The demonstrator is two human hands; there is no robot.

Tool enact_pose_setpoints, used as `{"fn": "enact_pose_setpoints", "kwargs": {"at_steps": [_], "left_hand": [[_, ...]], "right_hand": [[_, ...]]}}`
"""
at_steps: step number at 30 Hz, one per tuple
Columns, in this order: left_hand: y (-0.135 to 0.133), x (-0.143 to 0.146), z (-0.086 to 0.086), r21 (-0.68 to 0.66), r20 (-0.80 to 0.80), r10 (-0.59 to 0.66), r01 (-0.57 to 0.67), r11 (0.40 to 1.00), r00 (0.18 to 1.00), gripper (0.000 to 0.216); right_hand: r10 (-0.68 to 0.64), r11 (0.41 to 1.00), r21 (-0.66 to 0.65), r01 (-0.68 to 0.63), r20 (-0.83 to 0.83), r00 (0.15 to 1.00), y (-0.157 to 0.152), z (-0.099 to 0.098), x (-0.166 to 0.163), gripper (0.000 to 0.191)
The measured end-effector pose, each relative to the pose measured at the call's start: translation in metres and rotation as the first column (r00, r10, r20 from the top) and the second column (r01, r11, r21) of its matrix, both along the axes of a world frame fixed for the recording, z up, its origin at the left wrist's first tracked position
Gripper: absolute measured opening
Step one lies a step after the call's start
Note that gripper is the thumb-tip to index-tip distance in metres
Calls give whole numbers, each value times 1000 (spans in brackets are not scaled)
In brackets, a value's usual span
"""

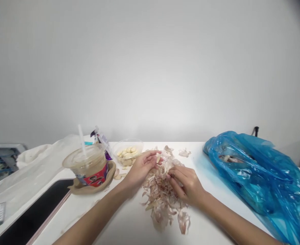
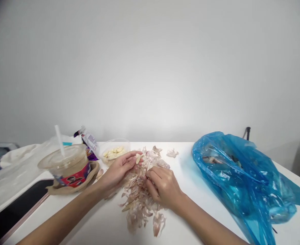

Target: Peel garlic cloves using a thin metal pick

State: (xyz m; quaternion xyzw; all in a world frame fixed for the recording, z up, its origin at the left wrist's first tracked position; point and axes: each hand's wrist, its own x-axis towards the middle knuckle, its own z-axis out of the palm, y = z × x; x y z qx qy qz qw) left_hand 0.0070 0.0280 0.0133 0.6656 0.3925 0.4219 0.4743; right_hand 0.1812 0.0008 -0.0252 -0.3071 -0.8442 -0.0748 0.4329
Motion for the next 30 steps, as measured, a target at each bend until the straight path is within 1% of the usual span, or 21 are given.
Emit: {"fn": "enact_pose_setpoints", "kwargs": {"at_steps": [2,5,7,10,14,18,22,24,28,30], "left_hand": [[1,14,-6,-90,140,-54,67,994,989,33],[-1,19,-16,-206,308,-82,151,967,948,27],[-2,15,-20,-265,387,-61,175,948,920,21],[-1,7,-21,-340,464,-12,190,921,886,18],[-3,6,-17,-415,514,50,197,888,857,12],[-9,8,-14,-468,535,76,221,856,841,5],[-14,9,-15,-495,539,40,278,823,841,14],[-16,9,-17,-501,543,21,304,810,840,16],[-19,13,-16,-494,557,-20,351,795,830,16],[-21,15,-13,-487,553,-42,364,794,832,16]], "right_hand": [[-33,999,-6,33,-12,999,2,2,1,17],[-56,998,-20,55,-24,998,4,3,3,17],[-64,998,-31,63,-40,997,4,4,4,17],[-65,996,-70,59,-83,994,2,3,4,16],[-46,987,-161,20,-157,987,3,5,4,21],[-24,969,-243,-30,-214,977,3,11,2,24],[52,939,-315,-140,-270,961,0,16,-2,24],[61,914,-362,-184,-327,943,-1,15,-4,26],[3,897,-408,-168,-374,927,1,11,-4,20],[3,898,-406,-168,-376,927,1,11,-3,16]]}}
